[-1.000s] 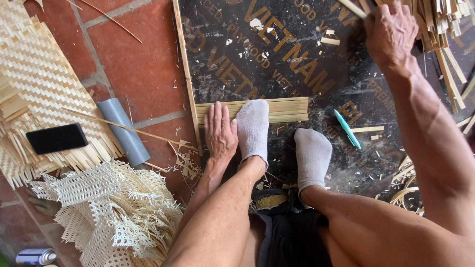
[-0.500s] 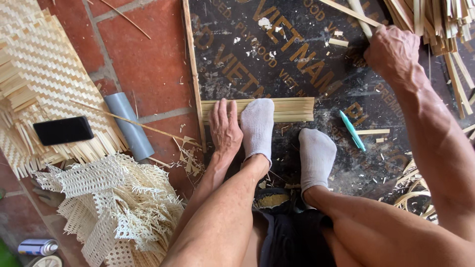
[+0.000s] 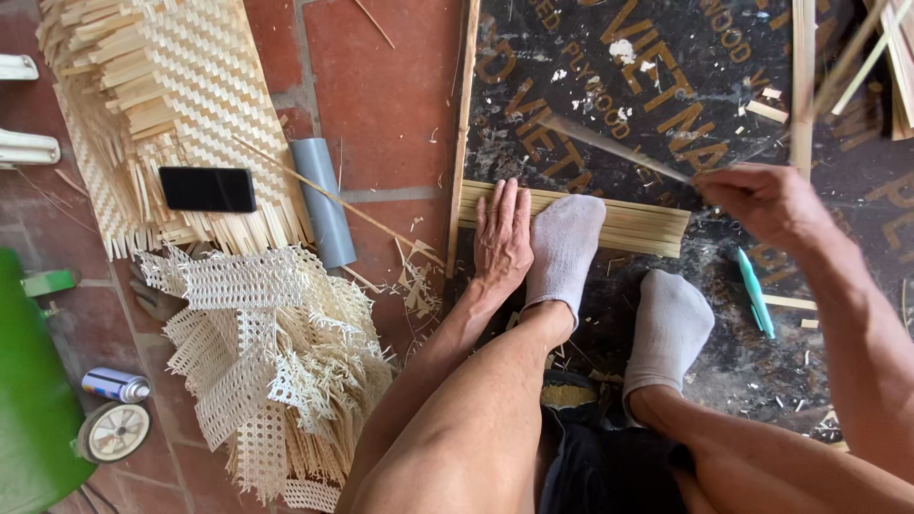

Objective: The person sits on the floor and arranges thin bamboo strips side by side across a wooden frame laid on a plywood board, aligning them by hand and marking positions with a pen. They gather bundles of bamboo strips, place them one at a time onto the frame, and press them flat with their hand and foot.

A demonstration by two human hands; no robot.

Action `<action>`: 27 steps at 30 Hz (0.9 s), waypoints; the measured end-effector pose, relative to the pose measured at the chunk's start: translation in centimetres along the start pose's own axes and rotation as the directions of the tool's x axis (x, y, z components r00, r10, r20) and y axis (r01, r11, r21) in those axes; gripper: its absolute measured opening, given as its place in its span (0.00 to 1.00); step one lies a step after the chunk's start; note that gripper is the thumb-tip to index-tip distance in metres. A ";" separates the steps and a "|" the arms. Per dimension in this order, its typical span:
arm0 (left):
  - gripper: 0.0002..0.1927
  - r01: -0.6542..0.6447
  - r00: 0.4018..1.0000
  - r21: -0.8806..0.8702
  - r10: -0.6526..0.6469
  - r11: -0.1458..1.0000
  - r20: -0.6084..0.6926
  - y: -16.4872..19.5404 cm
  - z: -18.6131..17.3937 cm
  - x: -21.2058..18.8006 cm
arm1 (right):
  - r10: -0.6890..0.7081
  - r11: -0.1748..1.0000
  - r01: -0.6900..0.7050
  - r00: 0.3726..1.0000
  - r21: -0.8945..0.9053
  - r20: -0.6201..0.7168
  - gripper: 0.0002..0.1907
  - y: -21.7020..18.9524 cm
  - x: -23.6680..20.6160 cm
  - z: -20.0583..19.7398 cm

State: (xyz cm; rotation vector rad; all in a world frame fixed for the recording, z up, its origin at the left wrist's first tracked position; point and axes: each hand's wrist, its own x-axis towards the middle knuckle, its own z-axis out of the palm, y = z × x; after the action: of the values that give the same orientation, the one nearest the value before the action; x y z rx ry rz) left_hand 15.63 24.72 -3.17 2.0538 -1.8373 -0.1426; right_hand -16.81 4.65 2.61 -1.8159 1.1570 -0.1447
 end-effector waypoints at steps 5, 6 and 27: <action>0.23 0.008 1.000 0.065 -0.007 0.998 -0.008 -0.3 0.6 0.0 | -0.476 0.827 0.459 0.879 -0.326 0.029 0.12 -3.0 1.7 4.1; 0.23 0.007 1.000 0.055 -0.006 0.998 -0.005 -0.3 0.6 -0.1 | -0.475 0.810 0.452 0.879 -0.372 0.036 0.13 -3.5 1.9 4.8; 0.27 -0.063 0.996 -0.024 0.065 0.998 0.058 -1.2 0.3 -0.1 | -0.566 0.774 0.330 0.743 -0.540 -0.357 0.05 -3.5 -0.6 7.7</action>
State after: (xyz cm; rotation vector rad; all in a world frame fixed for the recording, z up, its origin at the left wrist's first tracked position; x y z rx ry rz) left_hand 16.67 24.83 -3.89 1.9934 -1.9254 -0.2063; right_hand -10.81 10.47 1.26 -2.5707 1.1101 -0.7442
